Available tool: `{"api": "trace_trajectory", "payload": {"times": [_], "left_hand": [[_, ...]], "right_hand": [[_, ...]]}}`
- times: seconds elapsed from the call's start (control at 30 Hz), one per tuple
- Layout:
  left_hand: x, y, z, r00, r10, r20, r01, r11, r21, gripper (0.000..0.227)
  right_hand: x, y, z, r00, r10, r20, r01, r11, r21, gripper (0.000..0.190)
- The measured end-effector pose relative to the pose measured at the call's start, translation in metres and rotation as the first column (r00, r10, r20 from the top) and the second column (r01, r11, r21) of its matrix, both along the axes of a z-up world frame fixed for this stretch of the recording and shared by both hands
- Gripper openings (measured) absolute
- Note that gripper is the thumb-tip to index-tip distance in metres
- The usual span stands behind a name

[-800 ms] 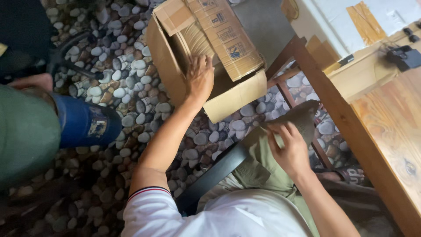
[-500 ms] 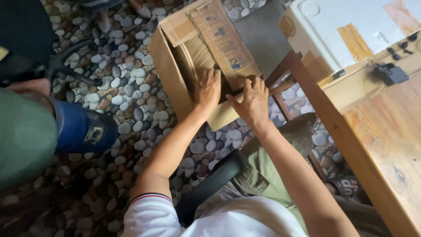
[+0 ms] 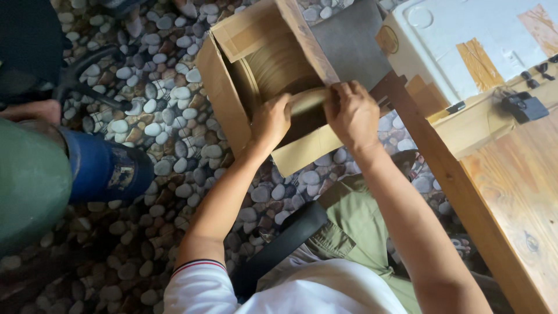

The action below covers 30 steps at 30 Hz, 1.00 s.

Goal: The person retrieves a circular wooden disc from a box and places it on a workbench. They brush the disc with a feather duster, then use a utility knife to carve a rectangular recess into the wood. After brushing again, they fit a black plastic component into the recess and inspect the assembly.

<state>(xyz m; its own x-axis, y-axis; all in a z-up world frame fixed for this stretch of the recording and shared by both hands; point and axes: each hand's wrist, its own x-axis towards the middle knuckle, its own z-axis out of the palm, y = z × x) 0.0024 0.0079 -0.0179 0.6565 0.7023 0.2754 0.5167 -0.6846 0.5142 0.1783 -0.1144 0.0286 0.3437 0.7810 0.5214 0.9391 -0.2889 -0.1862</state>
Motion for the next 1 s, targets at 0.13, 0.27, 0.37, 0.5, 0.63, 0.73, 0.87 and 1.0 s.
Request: {"api": "trace_trajectory", "payload": {"times": [0.13,0.27,0.37,0.5,0.63,0.73,0.87,1.0], "left_hand": [[-0.032,-0.015,0.069,0.982,-0.03,0.185,0.04,0.998,-0.047,0.018],[-0.075,-0.012,0.127,0.965,-0.006,0.262,0.017,0.999,-0.038,0.024],[-0.102,-0.023,0.173,0.934,0.031,0.355,0.011,0.993,-0.116,0.026],[-0.117,-0.022,0.191,0.844,0.068,0.531,0.089,0.96,-0.265,0.027],[-0.083,-0.035,0.193,0.793,0.048,0.607,0.213,0.912,-0.35,0.026],[-0.037,-0.065,0.189,0.695,0.137,0.706,0.346,0.797,-0.494,0.031],[0.035,-0.133,0.188,0.683,0.133,0.718,0.519,0.603,-0.605,0.044],[0.119,-0.217,0.182,0.622,0.097,0.777,0.753,0.197,-0.627,0.049]], "right_hand": [[0.008,-0.006,0.021,0.992,-0.035,-0.121,0.037,0.999,0.018,0.021],[0.015,-0.003,0.019,0.953,0.048,-0.298,-0.032,0.998,0.059,0.02],[0.007,-0.007,0.016,0.919,0.127,-0.374,-0.106,0.991,0.077,0.022],[-0.007,-0.025,0.029,0.825,0.151,-0.545,-0.129,0.989,0.078,0.034],[-0.036,-0.077,0.106,0.493,0.186,-0.85,0.005,0.976,0.216,0.038],[-0.034,-0.129,0.135,0.335,0.171,-0.927,0.159,0.959,0.234,0.046],[-0.001,-0.216,0.129,0.398,0.339,-0.852,0.375,0.788,0.489,0.022],[0.051,-0.313,0.1,0.485,0.398,-0.778,0.488,0.616,0.619,0.03]]}}
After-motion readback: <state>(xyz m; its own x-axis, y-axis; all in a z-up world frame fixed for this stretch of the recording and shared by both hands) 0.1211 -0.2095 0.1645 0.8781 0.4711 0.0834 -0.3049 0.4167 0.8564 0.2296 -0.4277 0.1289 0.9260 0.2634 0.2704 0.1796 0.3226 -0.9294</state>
